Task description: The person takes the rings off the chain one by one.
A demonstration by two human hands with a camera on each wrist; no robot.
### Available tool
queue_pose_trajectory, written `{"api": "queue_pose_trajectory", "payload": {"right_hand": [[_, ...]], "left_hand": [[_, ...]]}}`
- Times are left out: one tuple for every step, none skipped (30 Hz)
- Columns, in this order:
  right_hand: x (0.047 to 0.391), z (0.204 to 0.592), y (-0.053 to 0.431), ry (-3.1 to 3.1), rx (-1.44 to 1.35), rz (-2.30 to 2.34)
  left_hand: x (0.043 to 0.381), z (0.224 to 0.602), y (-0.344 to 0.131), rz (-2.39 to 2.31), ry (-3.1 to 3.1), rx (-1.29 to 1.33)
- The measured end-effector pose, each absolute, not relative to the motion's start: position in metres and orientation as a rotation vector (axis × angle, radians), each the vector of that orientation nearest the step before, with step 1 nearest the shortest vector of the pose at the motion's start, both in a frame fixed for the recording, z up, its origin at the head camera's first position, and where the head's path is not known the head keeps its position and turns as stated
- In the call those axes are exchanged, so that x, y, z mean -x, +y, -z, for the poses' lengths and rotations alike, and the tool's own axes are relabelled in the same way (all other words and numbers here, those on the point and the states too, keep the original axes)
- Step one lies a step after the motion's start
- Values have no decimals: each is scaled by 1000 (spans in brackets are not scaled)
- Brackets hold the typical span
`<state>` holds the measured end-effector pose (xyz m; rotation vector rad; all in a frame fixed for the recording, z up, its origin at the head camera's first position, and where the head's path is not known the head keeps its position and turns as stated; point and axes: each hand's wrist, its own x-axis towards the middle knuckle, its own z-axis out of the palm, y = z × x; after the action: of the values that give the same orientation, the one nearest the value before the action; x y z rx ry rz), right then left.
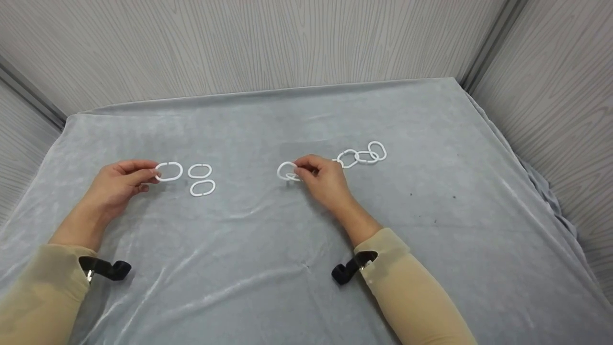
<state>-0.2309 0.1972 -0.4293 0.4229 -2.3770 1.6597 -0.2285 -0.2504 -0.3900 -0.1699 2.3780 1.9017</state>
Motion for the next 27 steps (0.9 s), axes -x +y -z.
{"api": "queue_pose_trajectory", "payload": {"right_hand": [[231, 430, 197, -2378, -425, -1655], [231, 430, 197, -2378, -428, -1650], [232, 430, 198, -2376, -432, -1648], [232, 430, 198, -2375, -435, -1647], [232, 430, 198, -2373, -440, -1649], [232, 430, 198, -2373, -444, -1651], [232, 430, 198, -2372, -448, -1656], [232, 429, 199, -2372, -448, -1662], [231, 429, 199, -2373, -448, -1668], [231, 428, 199, -2376, -447, -1672], [231, 428, 199, -2378, -444, -1675], [230, 428, 199, -2380, -439, -1679], [230, 428, 199, -2381, -435, -1683], [230, 428, 199, -2383, -430, -1684], [230, 429, 200, -2383, -428, -1682], [230, 429, 200, -2383, -427, -1680], [230, 429, 200, -2384, -427, -1677], [230, 429, 201, -2384, -429, -1676], [230, 429, 201, -2385, -429, -1671], [230, 429, 201, -2386, -430, -1667], [230, 429, 201, -2387, -430, -1665], [230, 429, 201, -2388, -431, -1663], [229, 429, 202, -2388, -432, -1660], [229, 428, 202, -2388, -431, -1657], [229, 428, 202, -2388, -428, -1654], [229, 428, 202, -2388, -426, -1653], [229, 428, 202, -2387, -423, -1653]], "left_hand": [[228, 391, -251, -1896, 2380, 171], [228, 392, -252, -1893, 2384, 170], [228, 393, -252, -1890, 2387, 170], [228, 394, -253, -1889, 2386, 174], [228, 395, -253, -1884, 2387, 176], [228, 396, -253, -1880, 2389, 180], [228, 398, -253, -1871, 2392, 180], [227, 399, -254, -1855, 2396, 182], [227, 400, -254, -1839, 2401, 184], [227, 401, -255, -1824, 2404, 188], [227, 402, -255, -1806, 2410, 186], [227, 403, -255, -1787, 2420, 188], [227, 403, -256, -1771, 2426, 185], [227, 403, -256, -1756, 2433, 186], [227, 403, -255, -1748, 2439, 186], [226, 402, -255, -1740, 2445, 185], [226, 402, -254, -1728, 2452, 183], [226, 402, -254, -1717, 2457, 179], [226, 402, -254, -1710, 2460, 175], [226, 402, -253, -1704, 2463, 172], [226, 402, -253, -1698, 2466, 168], [226, 403, -253, -1692, 2466, 163], [226, 403, -253, -1686, 2468, 157], [226, 403, -252, -1679, 2471, 152], [226, 404, -252, -1672, 2474, 149], [226, 404, -252, -1664, 2477, 144], [227, 404, -253, -1655, 2482, 140]]}}
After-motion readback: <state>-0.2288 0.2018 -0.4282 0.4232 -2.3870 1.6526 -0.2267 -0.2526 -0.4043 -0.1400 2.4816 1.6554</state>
